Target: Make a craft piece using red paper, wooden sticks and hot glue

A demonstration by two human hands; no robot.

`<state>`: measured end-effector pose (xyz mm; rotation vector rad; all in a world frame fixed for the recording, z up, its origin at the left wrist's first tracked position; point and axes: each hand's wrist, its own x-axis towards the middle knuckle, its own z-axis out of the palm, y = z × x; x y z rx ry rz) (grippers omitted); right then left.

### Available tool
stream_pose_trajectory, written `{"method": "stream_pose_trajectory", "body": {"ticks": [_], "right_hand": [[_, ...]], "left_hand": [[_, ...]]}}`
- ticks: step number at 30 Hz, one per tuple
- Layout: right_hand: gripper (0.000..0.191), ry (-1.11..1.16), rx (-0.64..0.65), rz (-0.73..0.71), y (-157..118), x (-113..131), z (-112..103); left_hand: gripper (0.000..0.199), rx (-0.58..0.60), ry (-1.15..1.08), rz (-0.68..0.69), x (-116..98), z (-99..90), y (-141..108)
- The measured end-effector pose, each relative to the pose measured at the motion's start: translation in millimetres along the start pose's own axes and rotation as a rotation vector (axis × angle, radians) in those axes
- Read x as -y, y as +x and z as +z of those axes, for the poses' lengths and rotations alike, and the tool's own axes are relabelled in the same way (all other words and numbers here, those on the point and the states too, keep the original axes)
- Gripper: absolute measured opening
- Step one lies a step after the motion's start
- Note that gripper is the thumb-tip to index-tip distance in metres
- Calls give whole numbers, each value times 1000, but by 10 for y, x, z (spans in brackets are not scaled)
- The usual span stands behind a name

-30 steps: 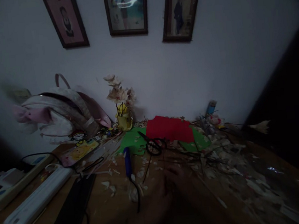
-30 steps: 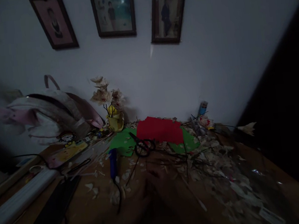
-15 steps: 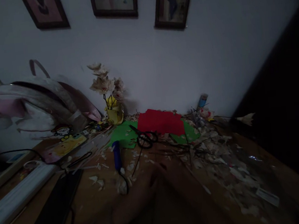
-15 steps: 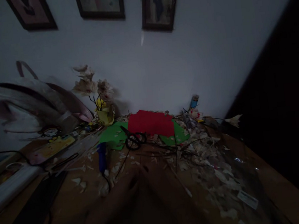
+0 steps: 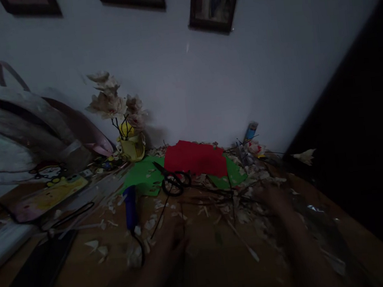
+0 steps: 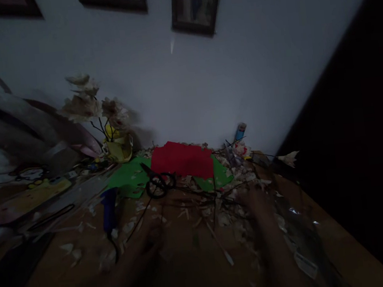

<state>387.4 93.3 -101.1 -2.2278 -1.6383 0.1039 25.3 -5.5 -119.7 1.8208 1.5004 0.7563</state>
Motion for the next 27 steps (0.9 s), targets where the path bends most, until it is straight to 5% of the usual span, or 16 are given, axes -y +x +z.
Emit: {"method": "stream_pose_trajectory", "body": {"ticks": [5, 11, 15, 21, 27], "right_hand": [[28, 74, 21, 34, 15, -144, 90], [49, 342, -165, 27, -43, -25, -9], [56, 520, 21, -135, -102, 114, -20], [60, 554, 93, -78, -131, 82, 6], [50, 384, -172, -253, -71, -39, 37]], "left_hand": [[22, -22, 54, 46, -3, -14, 10], [26, -24, 51, 34, 73, 23, -15], [28, -54, 54, 104, 78, 36, -8], [29, -57, 63, 99, 73, 24, 16], [29, -18, 67, 61, -20, -47, 13]]}}
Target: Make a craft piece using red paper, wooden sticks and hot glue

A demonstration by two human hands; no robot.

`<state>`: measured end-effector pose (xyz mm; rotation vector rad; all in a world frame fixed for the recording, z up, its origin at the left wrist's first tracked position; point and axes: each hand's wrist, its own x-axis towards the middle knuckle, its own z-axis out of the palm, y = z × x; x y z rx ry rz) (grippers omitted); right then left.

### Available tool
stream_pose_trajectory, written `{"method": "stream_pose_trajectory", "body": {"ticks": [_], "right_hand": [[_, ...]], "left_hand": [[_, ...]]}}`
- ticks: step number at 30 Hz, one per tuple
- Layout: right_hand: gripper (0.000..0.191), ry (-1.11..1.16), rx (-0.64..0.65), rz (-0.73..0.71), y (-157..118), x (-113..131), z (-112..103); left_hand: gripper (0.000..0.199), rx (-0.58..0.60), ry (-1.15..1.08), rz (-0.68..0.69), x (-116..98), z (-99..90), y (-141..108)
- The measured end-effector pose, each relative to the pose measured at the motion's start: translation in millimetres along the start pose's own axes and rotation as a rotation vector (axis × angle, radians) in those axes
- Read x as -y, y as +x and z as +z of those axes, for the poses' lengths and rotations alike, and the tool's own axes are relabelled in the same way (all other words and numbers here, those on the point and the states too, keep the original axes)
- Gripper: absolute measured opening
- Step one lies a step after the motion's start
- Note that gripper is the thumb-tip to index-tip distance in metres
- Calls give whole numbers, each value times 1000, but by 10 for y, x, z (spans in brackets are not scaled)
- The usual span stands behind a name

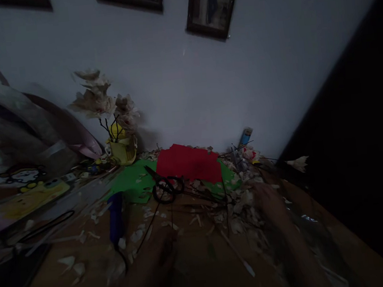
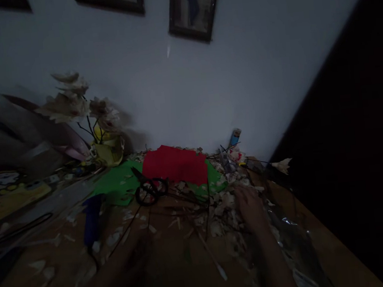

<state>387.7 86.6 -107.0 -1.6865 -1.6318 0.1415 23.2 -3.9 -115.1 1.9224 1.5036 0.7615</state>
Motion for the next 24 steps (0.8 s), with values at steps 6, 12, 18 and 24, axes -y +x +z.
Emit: {"method": "stream_pose_trajectory", "body": {"ticks": [6, 12, 18, 24], "right_hand": [[38, -43, 205, 52, 16, 55, -46], [47, 120, -185, 262, -55, 347, -61], [37, 11, -16, -293, -351, 835, 241], [29, 27, 53, -798, -751, 1148, 726]], "left_hand": [[23, 46, 51, 5, -83, -59, -19], [30, 16, 114, -28, -48, -52, -30], [25, 22, 9, 85, -71, 12, -55], [44, 16, -148, 149, -72, 85, -91]]}}
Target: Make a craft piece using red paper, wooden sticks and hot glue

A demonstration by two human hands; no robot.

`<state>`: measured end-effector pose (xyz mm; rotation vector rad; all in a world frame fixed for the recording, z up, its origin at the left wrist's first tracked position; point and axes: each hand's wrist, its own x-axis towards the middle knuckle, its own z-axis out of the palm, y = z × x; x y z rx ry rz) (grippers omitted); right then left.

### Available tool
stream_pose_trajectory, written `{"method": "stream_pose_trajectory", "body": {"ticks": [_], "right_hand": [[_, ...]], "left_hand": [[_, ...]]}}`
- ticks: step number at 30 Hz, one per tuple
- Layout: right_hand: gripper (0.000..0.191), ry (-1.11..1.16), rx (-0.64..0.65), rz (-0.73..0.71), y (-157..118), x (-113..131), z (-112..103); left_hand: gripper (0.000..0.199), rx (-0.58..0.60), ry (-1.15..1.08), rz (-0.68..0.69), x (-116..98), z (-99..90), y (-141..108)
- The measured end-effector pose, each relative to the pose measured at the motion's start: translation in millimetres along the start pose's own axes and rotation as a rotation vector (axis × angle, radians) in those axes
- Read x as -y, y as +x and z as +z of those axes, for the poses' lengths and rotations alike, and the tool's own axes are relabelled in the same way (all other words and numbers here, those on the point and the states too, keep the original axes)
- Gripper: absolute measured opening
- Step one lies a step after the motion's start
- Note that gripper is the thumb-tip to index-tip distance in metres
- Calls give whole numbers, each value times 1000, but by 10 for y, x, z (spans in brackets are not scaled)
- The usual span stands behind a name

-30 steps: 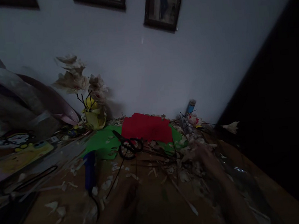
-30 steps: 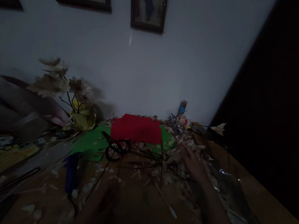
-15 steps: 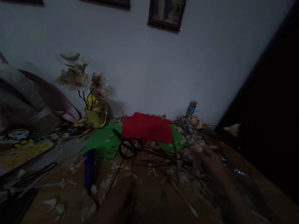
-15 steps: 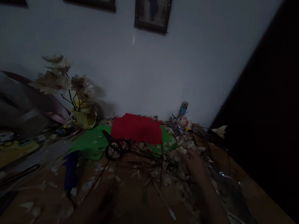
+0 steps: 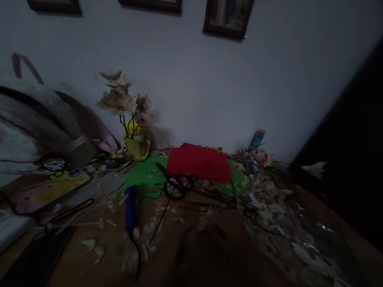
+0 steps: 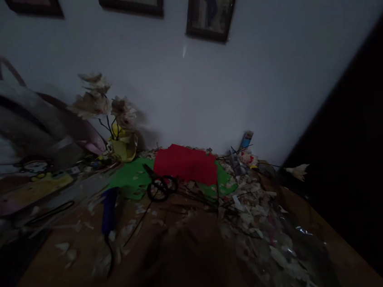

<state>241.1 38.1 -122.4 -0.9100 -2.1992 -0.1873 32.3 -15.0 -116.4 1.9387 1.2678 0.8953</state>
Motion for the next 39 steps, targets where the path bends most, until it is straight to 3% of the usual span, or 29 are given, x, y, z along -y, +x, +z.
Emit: {"method": "stream_pose_trajectory", "body": {"ticks": [3, 7, 10, 14, 18, 21, 26, 30, 32, 36, 39], "right_hand": [[22, 234, 128, 152, -68, 196, 109], [22, 344, 169, 251, -56, 310, 82], [21, 565, 167, 521, 6, 265, 34], [24, 813, 135, 829, 24, 161, 9], [35, 894, 212, 841, 28, 204, -45], [42, 891, 374, 756, 85, 318, -121], [19, 754, 552, 747, 116, 293, -116], [23, 672, 424, 800, 108, 72, -148], [29, 606, 346, 907, 118, -79, -253], [42, 292, -74, 1061, 93, -478, -519], [54, -97, -314, 883, 44, -655, -576]], "left_hand": [[39, -3, -67, -29, -39, -4, 15], [19, -34, -164, -166, -28, -1, 60], [15, -80, -246, -263, 37, 14, 102], [12, -128, -438, -253, 50, 9, 139], [23, -159, -538, -290, -11, 5, 141], [32, -99, -702, -273, 4, 41, 134], [36, -110, -811, -275, 75, 85, 131], [39, -123, -861, -294, 73, 50, 138], [38, -133, -821, -294, 74, 29, 139], [36, -127, -708, -255, 105, 26, 128], [35, -118, -620, -241, 115, 51, 113]]}}
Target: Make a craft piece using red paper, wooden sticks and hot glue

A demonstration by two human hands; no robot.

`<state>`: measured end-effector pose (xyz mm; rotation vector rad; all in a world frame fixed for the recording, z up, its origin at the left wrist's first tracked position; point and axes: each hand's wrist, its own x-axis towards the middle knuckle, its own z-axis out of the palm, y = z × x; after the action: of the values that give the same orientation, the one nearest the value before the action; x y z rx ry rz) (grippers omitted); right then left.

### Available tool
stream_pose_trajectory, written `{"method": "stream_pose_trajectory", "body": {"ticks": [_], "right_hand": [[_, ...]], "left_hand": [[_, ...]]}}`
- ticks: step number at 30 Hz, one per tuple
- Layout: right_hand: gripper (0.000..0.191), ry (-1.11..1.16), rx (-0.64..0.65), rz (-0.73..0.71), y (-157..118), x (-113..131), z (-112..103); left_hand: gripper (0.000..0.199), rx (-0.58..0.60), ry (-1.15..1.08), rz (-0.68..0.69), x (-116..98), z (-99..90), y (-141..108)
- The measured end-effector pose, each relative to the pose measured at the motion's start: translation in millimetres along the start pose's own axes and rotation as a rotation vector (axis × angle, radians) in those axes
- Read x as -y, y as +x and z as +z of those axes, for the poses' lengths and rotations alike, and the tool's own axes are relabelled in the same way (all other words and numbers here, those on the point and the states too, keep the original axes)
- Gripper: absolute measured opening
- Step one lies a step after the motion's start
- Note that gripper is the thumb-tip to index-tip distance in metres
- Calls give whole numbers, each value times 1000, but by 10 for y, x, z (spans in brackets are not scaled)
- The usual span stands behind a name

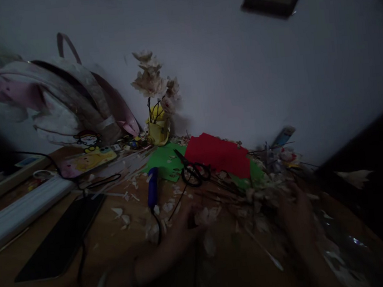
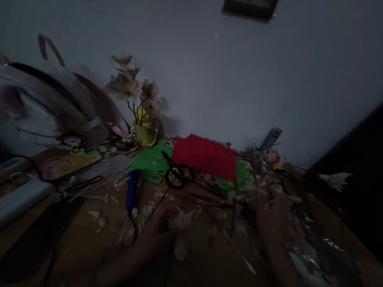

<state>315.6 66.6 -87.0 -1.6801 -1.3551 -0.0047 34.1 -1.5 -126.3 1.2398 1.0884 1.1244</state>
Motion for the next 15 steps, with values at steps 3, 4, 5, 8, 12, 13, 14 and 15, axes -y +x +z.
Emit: {"method": "stream_pose_trajectory", "body": {"ticks": [3, 4, 5, 8, 12, 13, 14, 15], "right_hand": [[47, -35, 8, -279, -205, 65, 90], [38, 28, 170, -359, -336, 126, 132], [30, 86, 363, -436, -481, 195, 173], [17, 141, 553, -506, -865, 394, 263], [20, 148, 647, -483, -1034, 554, 298], [19, 145, 667, -475, -1029, 582, 298], [18, 143, 686, -468, -1019, 607, 296], [17, 144, 705, -464, -1008, 631, 292]], "left_hand": [[28, 2, 100, -5, -24, 22, -25], [23, 8, 122, -12, -44, 28, -35], [17, 16, 131, -23, -68, 33, -44], [15, 6, 117, -56, -134, 39, -64], [23, 20, 46, -64, -137, 46, -72], [24, 34, 29, -64, -119, 50, -74], [25, 46, 10, -60, -97, 55, -75], [25, 54, -15, -54, -73, 61, -77]]}}
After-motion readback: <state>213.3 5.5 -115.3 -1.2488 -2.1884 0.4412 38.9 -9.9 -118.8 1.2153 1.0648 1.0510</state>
